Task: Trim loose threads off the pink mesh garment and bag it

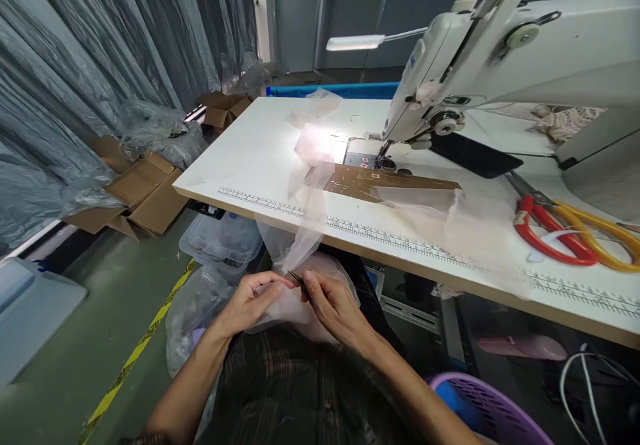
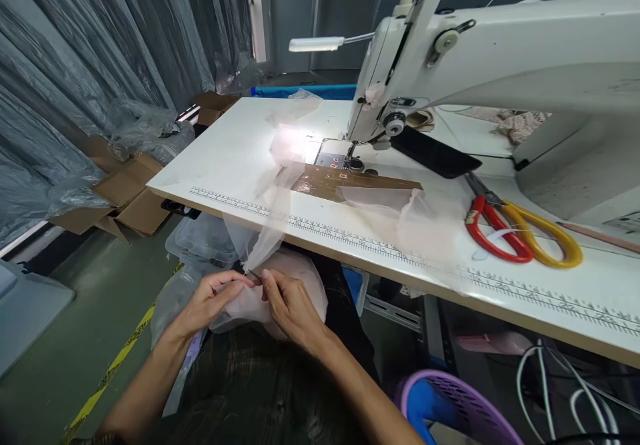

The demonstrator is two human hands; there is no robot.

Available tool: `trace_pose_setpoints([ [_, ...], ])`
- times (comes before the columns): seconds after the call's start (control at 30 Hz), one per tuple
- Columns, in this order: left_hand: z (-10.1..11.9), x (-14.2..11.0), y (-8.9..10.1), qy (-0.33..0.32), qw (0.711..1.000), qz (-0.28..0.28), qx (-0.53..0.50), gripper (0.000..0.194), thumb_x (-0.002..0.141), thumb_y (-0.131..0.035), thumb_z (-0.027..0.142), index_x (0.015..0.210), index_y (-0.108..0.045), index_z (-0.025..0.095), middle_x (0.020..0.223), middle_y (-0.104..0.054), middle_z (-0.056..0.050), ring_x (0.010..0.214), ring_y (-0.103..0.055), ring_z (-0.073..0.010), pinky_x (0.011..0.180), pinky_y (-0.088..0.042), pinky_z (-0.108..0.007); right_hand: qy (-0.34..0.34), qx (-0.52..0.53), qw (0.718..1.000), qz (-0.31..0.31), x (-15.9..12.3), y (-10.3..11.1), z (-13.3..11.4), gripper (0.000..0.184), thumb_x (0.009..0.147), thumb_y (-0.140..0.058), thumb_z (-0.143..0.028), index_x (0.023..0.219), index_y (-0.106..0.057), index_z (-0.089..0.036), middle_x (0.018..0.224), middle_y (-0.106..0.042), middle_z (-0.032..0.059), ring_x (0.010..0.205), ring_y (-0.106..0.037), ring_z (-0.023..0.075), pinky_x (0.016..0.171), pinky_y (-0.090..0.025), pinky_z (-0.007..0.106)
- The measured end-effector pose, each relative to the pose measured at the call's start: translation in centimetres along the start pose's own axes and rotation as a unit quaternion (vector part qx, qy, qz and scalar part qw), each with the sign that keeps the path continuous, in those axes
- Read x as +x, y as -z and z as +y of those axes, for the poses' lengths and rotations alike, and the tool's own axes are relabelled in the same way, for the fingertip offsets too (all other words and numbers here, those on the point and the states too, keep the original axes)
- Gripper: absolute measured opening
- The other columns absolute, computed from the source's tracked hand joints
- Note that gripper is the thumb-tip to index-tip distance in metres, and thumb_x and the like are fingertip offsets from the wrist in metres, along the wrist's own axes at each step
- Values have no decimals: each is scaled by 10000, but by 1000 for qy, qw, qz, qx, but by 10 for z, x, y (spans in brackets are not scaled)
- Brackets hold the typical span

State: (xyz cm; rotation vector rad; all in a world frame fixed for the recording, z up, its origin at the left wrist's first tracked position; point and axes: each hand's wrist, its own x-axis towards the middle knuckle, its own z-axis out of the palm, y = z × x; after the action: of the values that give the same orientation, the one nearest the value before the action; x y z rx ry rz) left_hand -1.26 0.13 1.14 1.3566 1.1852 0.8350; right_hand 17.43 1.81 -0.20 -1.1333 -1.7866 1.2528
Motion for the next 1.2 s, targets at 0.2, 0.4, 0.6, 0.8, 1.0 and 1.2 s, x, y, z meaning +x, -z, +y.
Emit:
trace_pose_setpoints([
  [0.2,-1,0,6,-26,998,-22,46,321,900,-522,383,957,-731,146,916,-724,-69,841,-630,-184,750,-459,-245,13,-31,999,-10,0,-6,5,473,962,-309,-492,626,-461,-196,567,-425,-26,533,-413,114,503,-331,230],
  [0.4,-6,4,6,-34,996,-12,76,322,885,-531,382,904,-729,128,767,-689,-40,710,-584,-149,659,-437,-223,19,-55,998,11,6,-17,7,421,958,-332,-465,669,-483,-199,575,-435,-29,540,-408,115,511,-338,226],
  [0.6,-4,5,5,-34,997,-3,65,285,871,-531,338,877,-727,131,835,-708,-63,770,-597,-170,697,-444,-237,0,-63,998,23,3,-18,11,425,960,-299,-481,698,-488,-204,572,-438,-32,528,-418,120,506,-323,231],
  [0.8,-2,4,6,13,1000,-18,21,290,833,-573,376,746,-679,121,664,-609,-13,591,-469,-106,553,-350,-205,37,-86,996,-9,3,-12,6,394,962,-330,-426,678,-487,-203,585,-478,-23,536,-435,118,520,-315,236],
  [1.0,2,3,4,31,999,-36,14,348,816,-585,445,758,-669,112,683,-596,-23,598,-458,-109,560,-350,-218,10,-71,997,19,-3,-19,11,388,961,-326,-441,684,-460,-205,566,-417,-37,519,-383,113,522,-293,242],
  [1.2,-2,-3,9,73,980,-178,59,350,854,-550,465,857,-652,131,749,-609,-29,664,-513,-127,600,-390,-222,-45,109,992,-43,-43,-28,14,276,861,-563,-460,901,-496,-194,692,-485,-39,584,-414,100,530,-343,209],
])
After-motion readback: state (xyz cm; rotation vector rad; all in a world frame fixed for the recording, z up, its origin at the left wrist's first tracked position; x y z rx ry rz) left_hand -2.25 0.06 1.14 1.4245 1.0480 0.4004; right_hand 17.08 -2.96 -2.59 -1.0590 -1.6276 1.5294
